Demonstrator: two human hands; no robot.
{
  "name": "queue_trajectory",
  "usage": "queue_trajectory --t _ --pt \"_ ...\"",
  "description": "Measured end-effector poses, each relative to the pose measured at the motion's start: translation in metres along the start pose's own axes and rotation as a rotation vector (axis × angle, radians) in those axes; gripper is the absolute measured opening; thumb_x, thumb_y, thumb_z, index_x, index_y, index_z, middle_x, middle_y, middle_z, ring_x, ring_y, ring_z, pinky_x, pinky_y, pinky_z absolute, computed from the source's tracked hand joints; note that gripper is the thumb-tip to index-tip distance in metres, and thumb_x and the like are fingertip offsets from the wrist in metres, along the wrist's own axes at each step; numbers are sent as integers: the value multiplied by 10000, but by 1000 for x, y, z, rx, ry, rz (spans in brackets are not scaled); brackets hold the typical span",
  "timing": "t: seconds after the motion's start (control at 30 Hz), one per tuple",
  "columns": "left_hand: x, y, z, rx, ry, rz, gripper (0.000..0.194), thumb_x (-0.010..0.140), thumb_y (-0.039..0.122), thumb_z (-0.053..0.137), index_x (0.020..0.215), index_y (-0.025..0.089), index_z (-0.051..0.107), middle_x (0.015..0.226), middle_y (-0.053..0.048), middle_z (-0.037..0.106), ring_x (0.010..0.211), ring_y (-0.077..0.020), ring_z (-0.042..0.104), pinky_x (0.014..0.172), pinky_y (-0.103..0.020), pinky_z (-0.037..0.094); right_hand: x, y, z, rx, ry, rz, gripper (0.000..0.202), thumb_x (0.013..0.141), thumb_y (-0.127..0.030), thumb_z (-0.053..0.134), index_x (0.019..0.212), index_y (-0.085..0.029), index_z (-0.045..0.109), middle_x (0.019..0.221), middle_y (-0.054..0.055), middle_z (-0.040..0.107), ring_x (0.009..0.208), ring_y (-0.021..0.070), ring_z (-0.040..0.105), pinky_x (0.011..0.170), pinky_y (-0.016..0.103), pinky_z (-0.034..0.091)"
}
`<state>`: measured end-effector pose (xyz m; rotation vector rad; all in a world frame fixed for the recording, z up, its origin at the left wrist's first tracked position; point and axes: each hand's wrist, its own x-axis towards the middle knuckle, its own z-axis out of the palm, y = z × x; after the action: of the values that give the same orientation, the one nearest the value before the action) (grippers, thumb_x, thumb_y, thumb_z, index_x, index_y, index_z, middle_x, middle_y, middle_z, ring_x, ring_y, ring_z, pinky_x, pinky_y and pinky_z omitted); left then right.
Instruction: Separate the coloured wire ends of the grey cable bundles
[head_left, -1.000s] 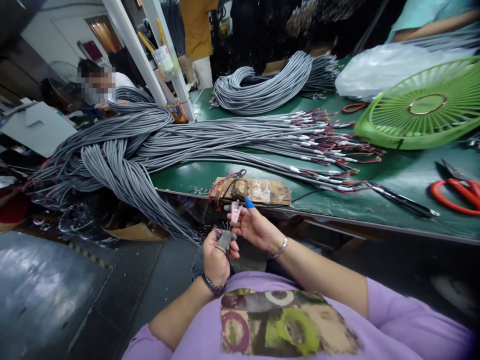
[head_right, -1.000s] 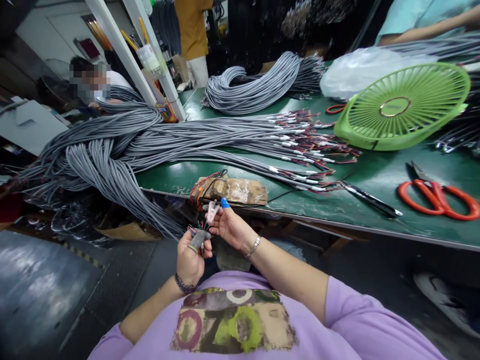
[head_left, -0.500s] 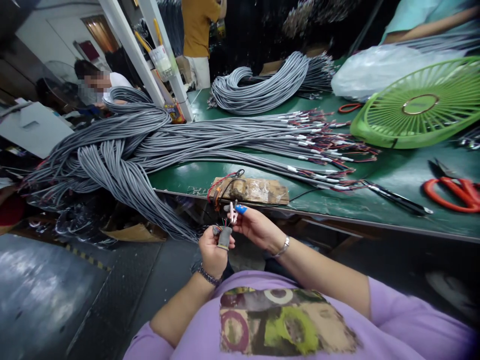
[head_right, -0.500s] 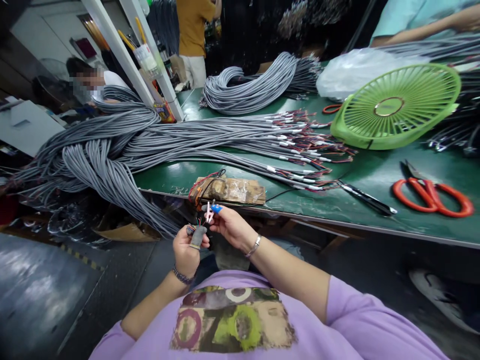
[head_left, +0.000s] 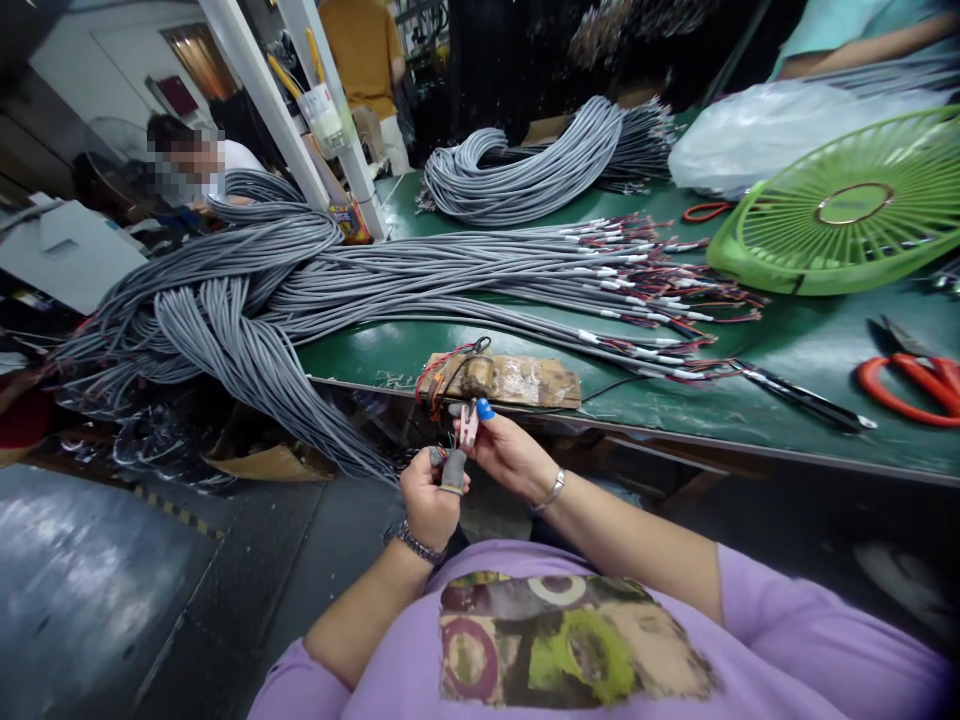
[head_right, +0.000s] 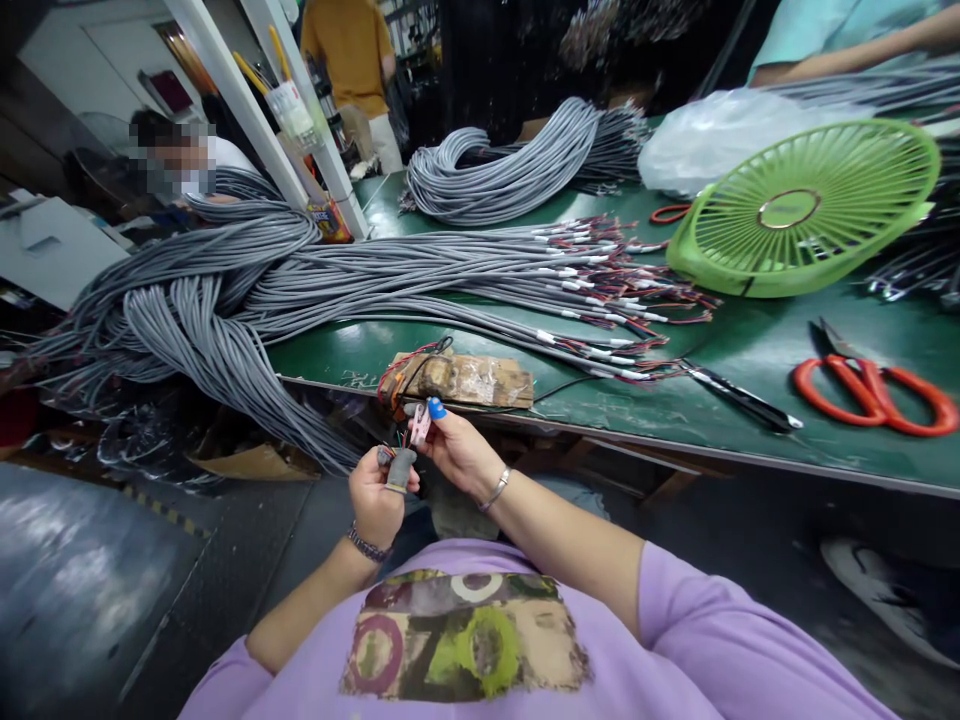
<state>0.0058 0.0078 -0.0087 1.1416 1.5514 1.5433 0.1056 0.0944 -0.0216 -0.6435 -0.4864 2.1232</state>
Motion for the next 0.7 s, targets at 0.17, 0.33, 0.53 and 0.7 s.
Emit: queue_trajectory --t 0.17,0.33,0.53,0.7 --pt "-3 -3 1 19 -19 -12 192 765 351 638 684 186 580 505 12 599 446 -118 553 463 -215 447 0 3 5 34 53 -24 276 718 -428 735 713 -161 664 700 29 684 619 114 580 600 242 460" --pt "-4 -4 1 20 -28 -11 231 774 390 623 701 175 578 508 10 598 441 -113 552 454 -208 449 -3 4 7 33 41 -33 316 720 -468 720 745 -160 657 718 24 686 596 106 571 554 225 436" --pt "-7 -1 1 -30 -29 -39 266 771 414 615 695 166 557 507 16 584 434 -104 539 452 -208 460 -10 3 1 63 4 83 411 843 -566 520 819 -172 636 726 21 662 643 112 593 554 211 439" --pt "-13 -2 -6 -69 -43 -70 285 717 432 670 710 165 569 524 17 589 455 -104 539 463 -208 463 -14 0 -8 28 50 107 473 883 -568 445 788 -135 608 712 22 626 583 74 567 507 173 409"
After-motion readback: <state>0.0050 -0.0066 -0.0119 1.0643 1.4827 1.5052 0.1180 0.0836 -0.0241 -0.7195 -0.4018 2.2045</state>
